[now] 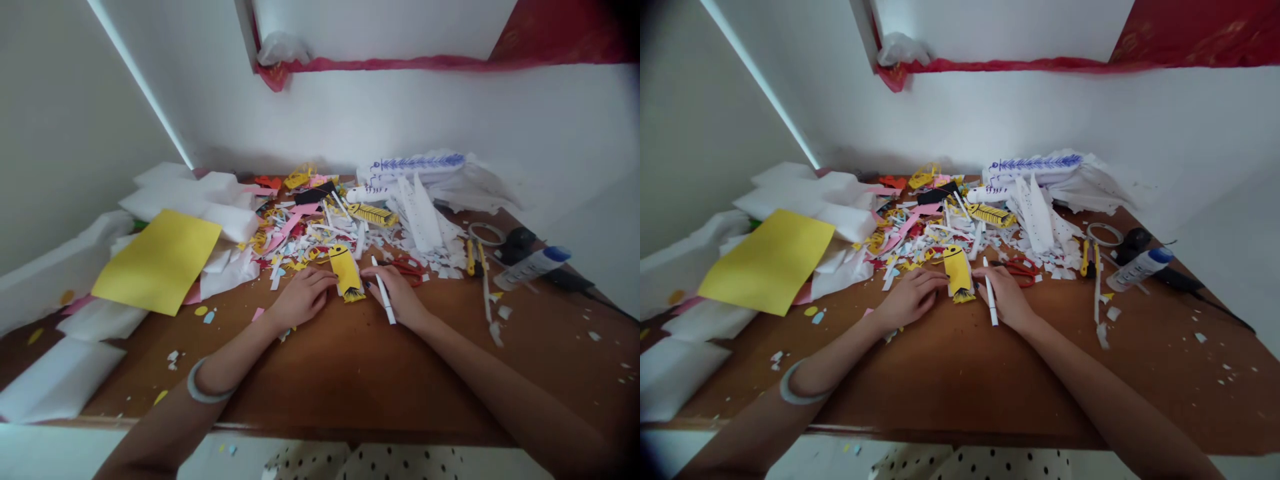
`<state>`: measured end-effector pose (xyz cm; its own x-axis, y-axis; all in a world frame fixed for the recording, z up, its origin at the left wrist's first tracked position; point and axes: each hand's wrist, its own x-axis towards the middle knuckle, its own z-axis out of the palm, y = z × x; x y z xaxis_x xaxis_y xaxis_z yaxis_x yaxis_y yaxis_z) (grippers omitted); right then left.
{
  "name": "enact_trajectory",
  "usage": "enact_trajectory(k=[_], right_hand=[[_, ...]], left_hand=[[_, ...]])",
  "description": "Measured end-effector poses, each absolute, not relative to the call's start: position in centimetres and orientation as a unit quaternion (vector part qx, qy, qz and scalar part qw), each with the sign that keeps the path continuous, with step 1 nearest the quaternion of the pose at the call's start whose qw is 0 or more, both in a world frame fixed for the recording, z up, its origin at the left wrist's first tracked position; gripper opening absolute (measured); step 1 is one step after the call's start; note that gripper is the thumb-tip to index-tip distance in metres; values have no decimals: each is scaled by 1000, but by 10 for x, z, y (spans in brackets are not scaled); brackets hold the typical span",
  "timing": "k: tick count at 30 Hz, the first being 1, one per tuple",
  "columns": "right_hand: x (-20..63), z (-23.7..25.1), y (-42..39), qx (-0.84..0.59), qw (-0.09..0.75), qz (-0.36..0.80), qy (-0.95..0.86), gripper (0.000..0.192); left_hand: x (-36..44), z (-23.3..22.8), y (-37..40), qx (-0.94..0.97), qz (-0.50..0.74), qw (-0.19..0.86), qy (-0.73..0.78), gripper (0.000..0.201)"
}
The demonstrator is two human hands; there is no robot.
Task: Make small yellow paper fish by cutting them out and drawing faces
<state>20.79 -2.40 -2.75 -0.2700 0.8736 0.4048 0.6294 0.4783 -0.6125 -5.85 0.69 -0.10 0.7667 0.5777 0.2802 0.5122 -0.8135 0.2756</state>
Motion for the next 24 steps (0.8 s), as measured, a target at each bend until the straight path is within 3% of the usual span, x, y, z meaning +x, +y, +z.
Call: enact_trajectory(k=[24], right_hand=[[208, -21, -28, -475, 343, 165, -794, 31]], left_hand=[[-58, -1, 7, 934, 178, 86, 297, 40]])
